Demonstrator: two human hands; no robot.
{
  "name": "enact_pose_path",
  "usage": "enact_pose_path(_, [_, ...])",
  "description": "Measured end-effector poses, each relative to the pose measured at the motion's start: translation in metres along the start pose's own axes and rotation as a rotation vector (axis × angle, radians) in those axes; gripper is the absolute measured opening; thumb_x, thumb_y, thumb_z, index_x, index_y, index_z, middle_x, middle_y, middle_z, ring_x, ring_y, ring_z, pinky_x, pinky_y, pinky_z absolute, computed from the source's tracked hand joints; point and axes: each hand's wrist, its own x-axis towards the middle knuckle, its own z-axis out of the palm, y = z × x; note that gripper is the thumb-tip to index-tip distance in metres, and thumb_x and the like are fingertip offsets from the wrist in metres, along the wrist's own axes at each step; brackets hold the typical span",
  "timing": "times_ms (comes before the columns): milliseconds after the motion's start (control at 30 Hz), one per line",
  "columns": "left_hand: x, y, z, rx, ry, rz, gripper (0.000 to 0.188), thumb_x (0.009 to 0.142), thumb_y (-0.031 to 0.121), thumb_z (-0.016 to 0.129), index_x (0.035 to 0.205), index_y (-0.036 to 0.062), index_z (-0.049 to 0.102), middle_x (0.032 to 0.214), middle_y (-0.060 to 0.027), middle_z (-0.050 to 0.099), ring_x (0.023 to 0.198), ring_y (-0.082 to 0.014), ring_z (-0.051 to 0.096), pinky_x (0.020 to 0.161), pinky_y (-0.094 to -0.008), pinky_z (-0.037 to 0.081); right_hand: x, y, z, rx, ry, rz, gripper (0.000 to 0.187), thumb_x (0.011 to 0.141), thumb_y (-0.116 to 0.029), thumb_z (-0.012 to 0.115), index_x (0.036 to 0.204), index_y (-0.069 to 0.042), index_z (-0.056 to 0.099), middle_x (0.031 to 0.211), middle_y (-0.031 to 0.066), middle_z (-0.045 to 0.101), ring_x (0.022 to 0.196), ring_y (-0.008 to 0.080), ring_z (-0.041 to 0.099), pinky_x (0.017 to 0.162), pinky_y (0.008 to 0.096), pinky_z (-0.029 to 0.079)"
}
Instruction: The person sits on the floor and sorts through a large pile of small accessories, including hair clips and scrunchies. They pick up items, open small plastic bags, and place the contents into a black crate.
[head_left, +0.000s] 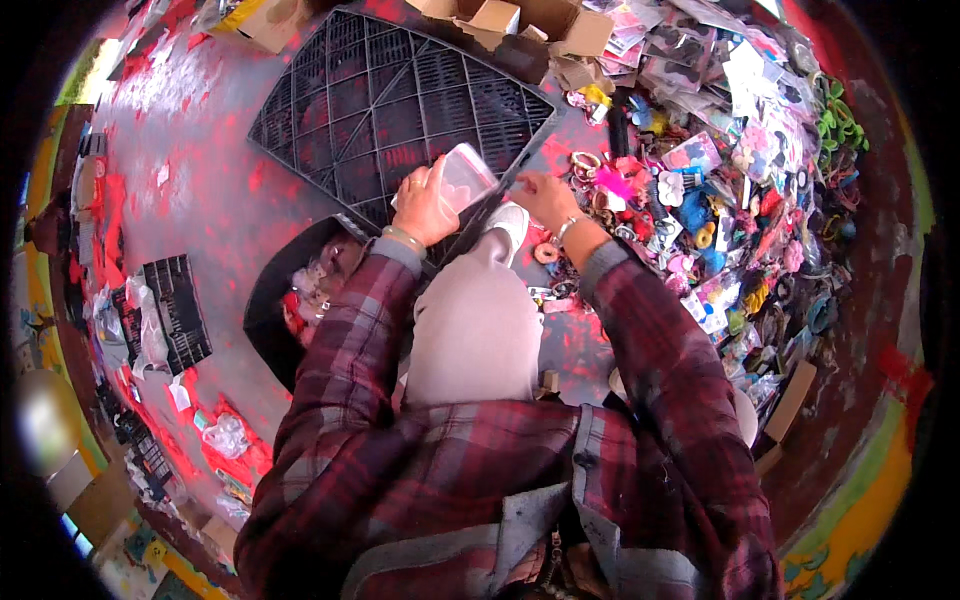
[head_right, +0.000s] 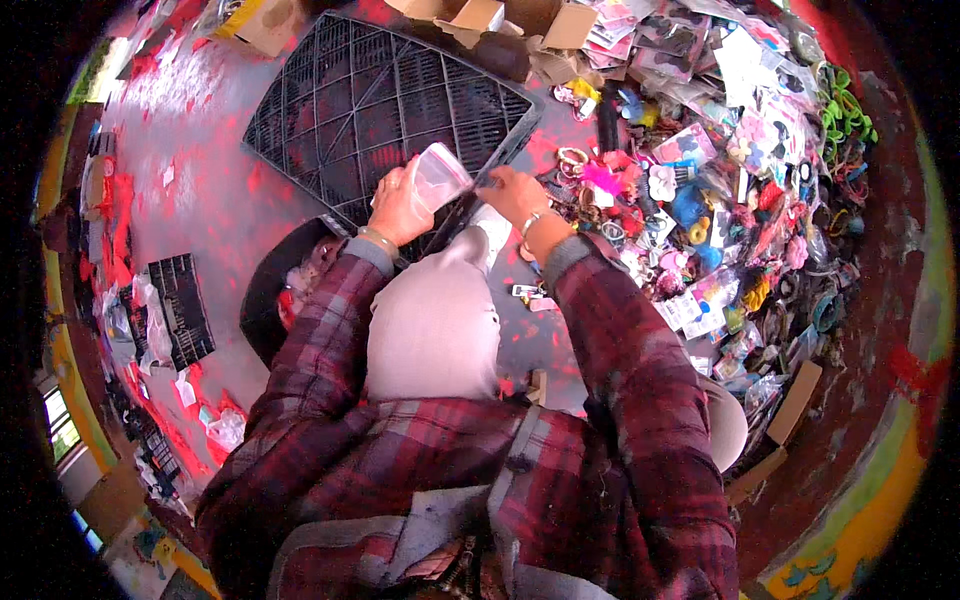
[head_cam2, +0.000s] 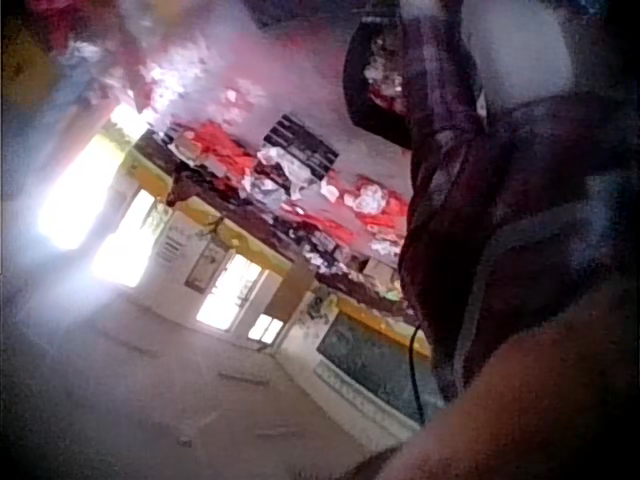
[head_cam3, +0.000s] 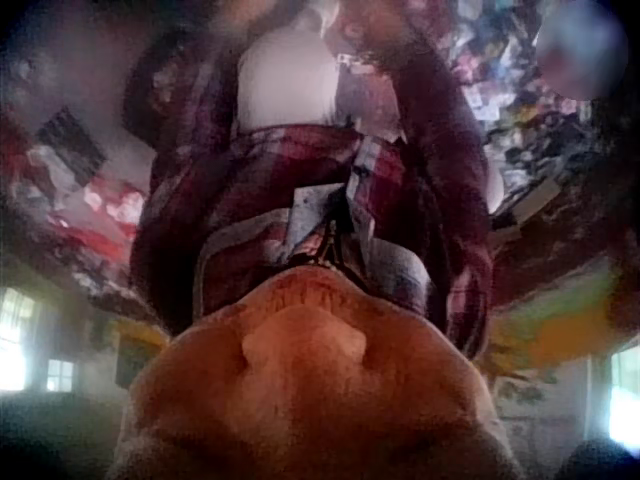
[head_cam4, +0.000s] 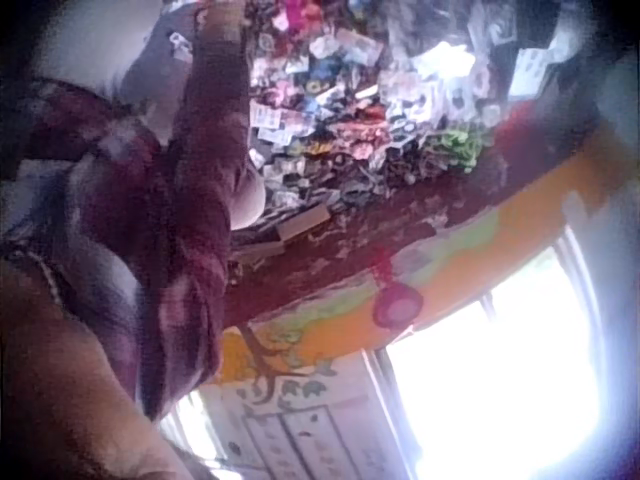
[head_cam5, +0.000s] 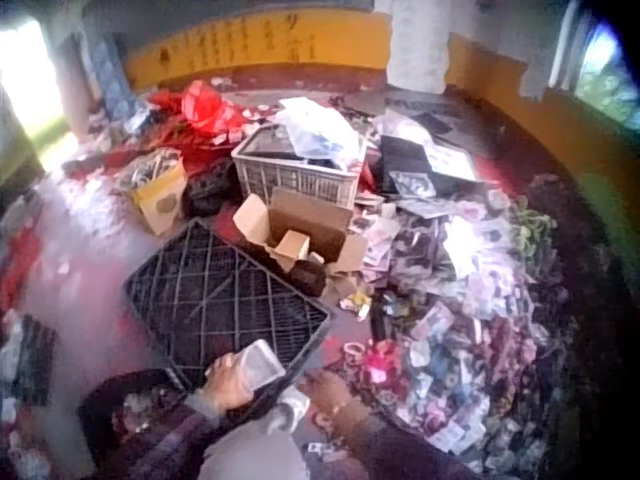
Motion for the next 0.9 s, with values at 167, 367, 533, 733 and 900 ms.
enact_pose_path(167, [-0.008,-0.004,0.002,-0.067,0.078,0.071,0.084,0.060,0.017,0.065,0.133,0.0069,0.026,0.117,-0.0218,0.042,0.110,-0.0383,0.040,0.097,-0.0443,0.032,0.028,-0.017,0.024,0.086,-0.027,0.010,0.048,0.069,-0.041,0.063,0.101,-0.006,0.060,0.095,0.0156,0.062,0.091,0.0289,0.059,0.080,0.0351,0.046])
enact_pose_path(367, [-0.002,0.000,0.002,-0.060,0.036,0.160,0.082,0.060,0.017,0.065,0.132,0.0052,0.028,0.121,-0.0217,0.040,0.113,-0.0378,0.039,0.097,-0.0443,0.032,0.034,-0.009,0.038,0.154,-0.038,0.154,0.034,0.070,-0.035,0.062,0.084,-0.004,0.065,0.076,0.0149,0.064,0.073,0.0274,0.064,0.069,0.0351,0.050])
enact_pose_path(533, [0.003,0.007,-0.005,0.036,-0.081,0.200,0.081,0.062,0.021,0.067,0.132,0.0052,0.030,0.128,-0.0212,0.036,0.119,-0.0356,0.035,0.101,-0.0416,0.028,0.034,0.008,0.045,0.317,-0.059,0.244,0.025,0.075,-0.024,0.059,0.074,0.001,0.063,0.068,0.0119,0.064,0.049,0.0189,0.061,0.052,0.0274,0.049])
enact_pose_path(733, [0.003,0.001,-0.004,0.045,-0.118,0.162,0.081,0.061,0.024,0.069,0.131,0.0062,0.031,0.129,-0.0207,0.036,0.121,-0.0341,0.034,0.103,-0.0410,0.026,0.030,0.006,0.044,-0.197,-0.043,0.052,0.032,0.079,-0.029,0.045,0.086,-0.005,0.065,0.082,0.0176,0.063,0.074,0.0323,0.063,0.070,0.0381,0.050])
enact_pose_path(900, [0.004,-0.003,-0.001,0.070,-0.106,0.141,0.083,0.060,0.027,0.070,0.131,0.0063,0.032,0.129,-0.0188,0.037,0.121,-0.0332,0.034,0.102,-0.0419,0.026,0.020,-0.004,0.035,-0.303,0.007,0.124,0.032,0.079,-0.030,0.045,0.087,-0.007,0.066,0.087,0.0199,0.062,0.084,0.0345,0.060,0.077,0.0397,0.048])
